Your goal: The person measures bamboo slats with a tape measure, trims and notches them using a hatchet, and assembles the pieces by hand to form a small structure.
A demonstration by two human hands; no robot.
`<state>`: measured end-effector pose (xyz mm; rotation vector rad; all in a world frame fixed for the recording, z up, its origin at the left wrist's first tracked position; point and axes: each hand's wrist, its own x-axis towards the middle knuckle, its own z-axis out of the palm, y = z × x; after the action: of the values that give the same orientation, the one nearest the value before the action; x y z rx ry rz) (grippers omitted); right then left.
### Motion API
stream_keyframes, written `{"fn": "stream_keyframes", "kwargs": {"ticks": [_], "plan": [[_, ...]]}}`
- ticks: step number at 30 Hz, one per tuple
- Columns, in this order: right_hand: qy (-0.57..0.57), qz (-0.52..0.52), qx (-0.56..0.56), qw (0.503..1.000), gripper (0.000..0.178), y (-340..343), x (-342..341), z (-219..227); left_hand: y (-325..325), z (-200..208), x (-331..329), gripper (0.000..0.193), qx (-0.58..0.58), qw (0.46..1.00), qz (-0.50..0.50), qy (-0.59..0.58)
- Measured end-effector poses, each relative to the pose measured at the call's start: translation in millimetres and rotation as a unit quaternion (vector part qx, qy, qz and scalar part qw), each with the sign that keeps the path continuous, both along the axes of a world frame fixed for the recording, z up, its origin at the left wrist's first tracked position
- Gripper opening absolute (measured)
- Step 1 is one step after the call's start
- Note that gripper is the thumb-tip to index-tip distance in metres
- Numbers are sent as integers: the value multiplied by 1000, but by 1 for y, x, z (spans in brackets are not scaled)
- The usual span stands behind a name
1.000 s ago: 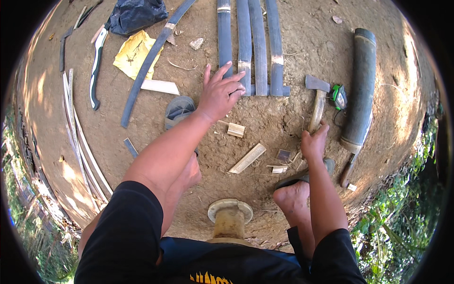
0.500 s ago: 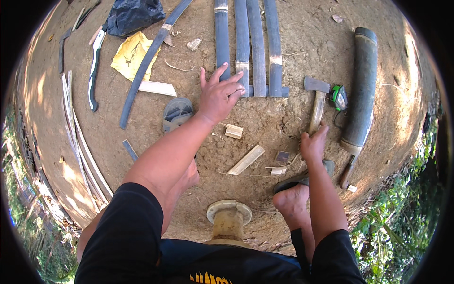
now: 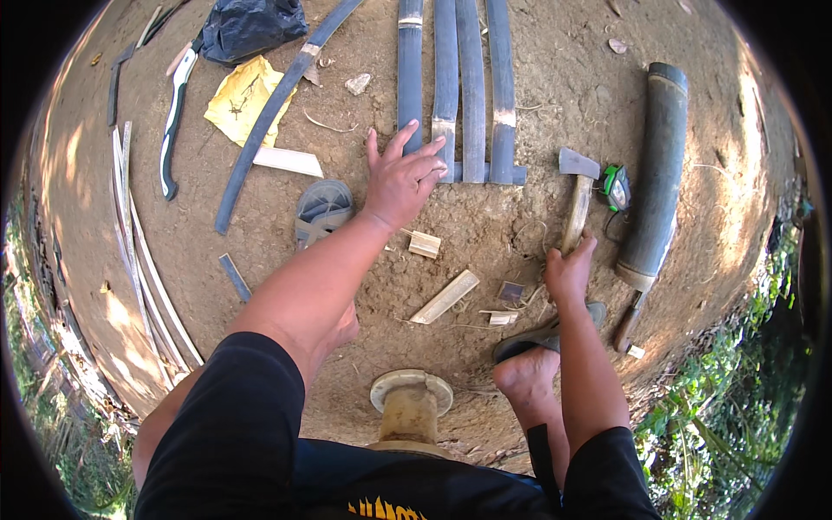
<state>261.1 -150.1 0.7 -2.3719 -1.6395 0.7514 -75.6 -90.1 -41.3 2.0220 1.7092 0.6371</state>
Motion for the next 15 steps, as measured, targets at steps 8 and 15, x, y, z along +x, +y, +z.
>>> {"fn": "stream_keyframes", "kwargs": {"ticks": [8,15], "plan": [[236,-10,-46,971,44,-28,-37,43,-2,-5,1,15,26,1000,7,-6],[204,111,-183,955,45,-50,-94,64,-2,-1,-1,12,23,999,7,-26]]}}
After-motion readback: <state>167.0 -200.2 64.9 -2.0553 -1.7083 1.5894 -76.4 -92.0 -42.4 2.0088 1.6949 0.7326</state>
